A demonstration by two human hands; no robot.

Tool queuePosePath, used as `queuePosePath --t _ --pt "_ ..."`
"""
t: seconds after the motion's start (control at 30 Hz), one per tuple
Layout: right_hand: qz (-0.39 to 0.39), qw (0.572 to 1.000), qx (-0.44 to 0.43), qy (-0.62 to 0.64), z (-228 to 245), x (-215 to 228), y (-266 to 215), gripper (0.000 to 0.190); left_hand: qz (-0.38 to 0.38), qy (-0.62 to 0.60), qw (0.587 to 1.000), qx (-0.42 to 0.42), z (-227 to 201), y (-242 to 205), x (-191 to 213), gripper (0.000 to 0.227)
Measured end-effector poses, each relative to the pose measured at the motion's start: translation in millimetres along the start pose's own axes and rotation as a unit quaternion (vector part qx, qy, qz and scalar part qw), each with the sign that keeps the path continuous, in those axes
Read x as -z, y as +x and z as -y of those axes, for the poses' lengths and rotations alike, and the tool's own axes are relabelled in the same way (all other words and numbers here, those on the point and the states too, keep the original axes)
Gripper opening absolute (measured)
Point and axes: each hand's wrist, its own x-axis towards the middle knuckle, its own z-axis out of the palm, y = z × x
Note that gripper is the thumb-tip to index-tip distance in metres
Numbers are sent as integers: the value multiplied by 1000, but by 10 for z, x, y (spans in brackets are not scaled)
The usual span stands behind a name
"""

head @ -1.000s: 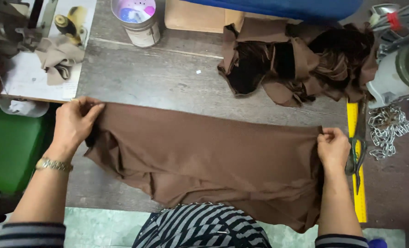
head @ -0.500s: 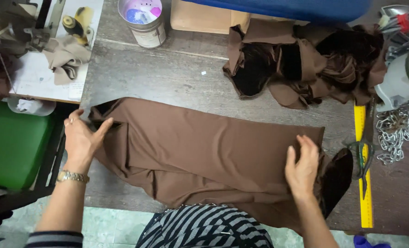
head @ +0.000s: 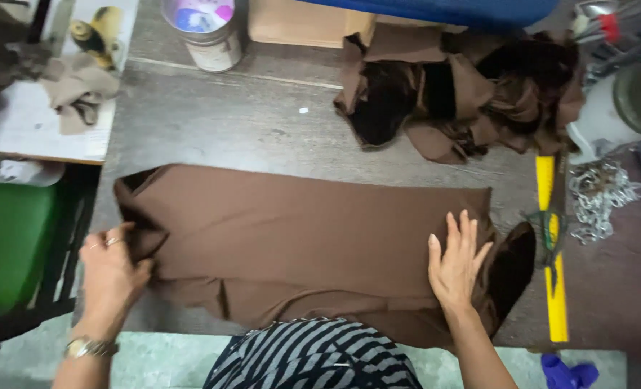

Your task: The person lays a brown fabric flat on a work table, smooths it, and uses a yellow ruler to measure and mark lines with chalk. The person repositions the fabric and ruler multiple times to measure different sections.

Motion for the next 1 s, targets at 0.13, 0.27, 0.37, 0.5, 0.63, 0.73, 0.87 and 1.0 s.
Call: queuePosePath --t 0.13,0.27,0.37,0.5,0.63,0.73,0.87,1.0 --pt "2 1000 18 -10 -138 10 32 53 69 10 995 69 -6 -80 199 80" --pt "12 999 31 -13 -178 18 42 53 141 62 970 186 -114 5 531 84" --pt "-21 998 61 17 -292 -44 76 49 26 29 996 80 88 153 470 74" --pt "-118 978 129 112 -201 211 328 30 -77 -44 991 -97 -63 489 442 37" --pt "-152 987 59 15 -711 59 684 37 2 -26 996 -82 -228 711 314 44" --pt "-102 989 -94 -56 -970 41 913 52 -1 130 986 -100 -198 922 169 67" --pt "2 983 -179 39 -1168 22 1141 17 -47 192 975 -100 -42 1223 68 35" --pt "-27 988 -148 32 -1489 -109 1366 10 -33 117 992 -27 -53 1462 140 38"
